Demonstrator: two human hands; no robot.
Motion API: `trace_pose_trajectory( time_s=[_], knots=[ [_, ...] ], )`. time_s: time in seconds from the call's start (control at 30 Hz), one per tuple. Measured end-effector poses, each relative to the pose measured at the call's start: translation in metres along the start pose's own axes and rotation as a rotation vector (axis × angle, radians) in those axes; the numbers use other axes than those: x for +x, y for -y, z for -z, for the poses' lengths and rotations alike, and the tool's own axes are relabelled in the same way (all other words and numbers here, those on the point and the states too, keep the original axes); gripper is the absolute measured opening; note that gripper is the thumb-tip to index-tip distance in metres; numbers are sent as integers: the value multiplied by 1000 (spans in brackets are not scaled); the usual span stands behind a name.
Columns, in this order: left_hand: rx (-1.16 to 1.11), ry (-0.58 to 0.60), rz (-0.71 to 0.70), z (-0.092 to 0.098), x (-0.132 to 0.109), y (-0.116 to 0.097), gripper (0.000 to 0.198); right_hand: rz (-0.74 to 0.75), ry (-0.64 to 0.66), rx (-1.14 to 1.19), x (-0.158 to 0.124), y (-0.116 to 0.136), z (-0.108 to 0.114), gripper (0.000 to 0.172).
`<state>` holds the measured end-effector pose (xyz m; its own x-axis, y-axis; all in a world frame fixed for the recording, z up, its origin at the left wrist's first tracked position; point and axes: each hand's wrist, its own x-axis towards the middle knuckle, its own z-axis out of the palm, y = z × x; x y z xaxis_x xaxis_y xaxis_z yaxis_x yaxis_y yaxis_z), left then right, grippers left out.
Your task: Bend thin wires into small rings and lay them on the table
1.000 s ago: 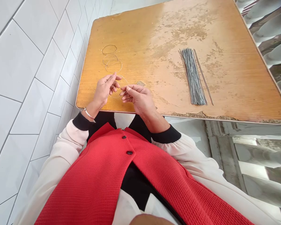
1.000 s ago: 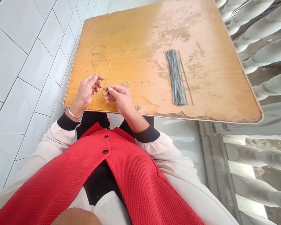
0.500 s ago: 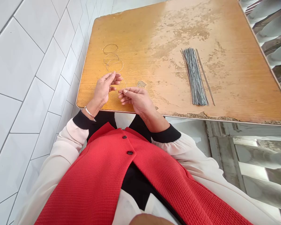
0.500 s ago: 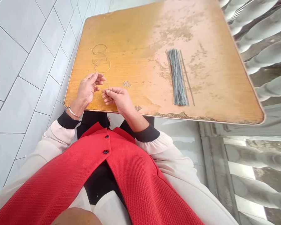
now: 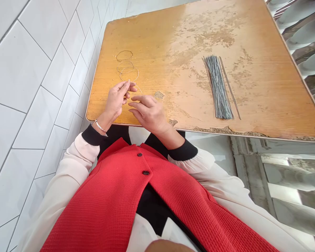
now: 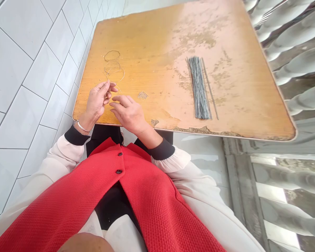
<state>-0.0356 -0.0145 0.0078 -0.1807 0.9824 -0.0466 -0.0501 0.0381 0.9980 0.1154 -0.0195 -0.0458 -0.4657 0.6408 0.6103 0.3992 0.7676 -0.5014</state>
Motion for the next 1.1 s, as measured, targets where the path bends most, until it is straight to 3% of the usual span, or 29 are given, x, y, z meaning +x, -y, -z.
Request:
trace_pose_trajectory(
  time_s=[0.1, 0.27, 0.57, 0.63, 0.8, 0.97, 1.1],
  knots=[
    [24, -29, 19, -2, -1, -1, 31, 31, 46, -81, 3, -6, -3, 24],
    [12, -62, 13, 0, 2, -1, 39, 53, -9, -59, 1, -8, -7, 27],
    [17, 0, 33, 0, 2, -6, 45, -97, -10, 172, 1, -3, -3, 16],
    [21, 39, 38, 0, 1, -9, 42, -184, -36, 279, 2, 1, 6, 13],
    [47, 133, 64, 1, -1, -16, 33, -534, -249, 432, 12, 2, 25, 29],
    [85, 210, 82, 0, 0, -17, 31, -690, -79, 666, 31, -4, 27, 34],
    [-38, 216, 97, 5, 2, -13, 40, -765, -109, 684, 38, -1, 26, 29]
  ],
)
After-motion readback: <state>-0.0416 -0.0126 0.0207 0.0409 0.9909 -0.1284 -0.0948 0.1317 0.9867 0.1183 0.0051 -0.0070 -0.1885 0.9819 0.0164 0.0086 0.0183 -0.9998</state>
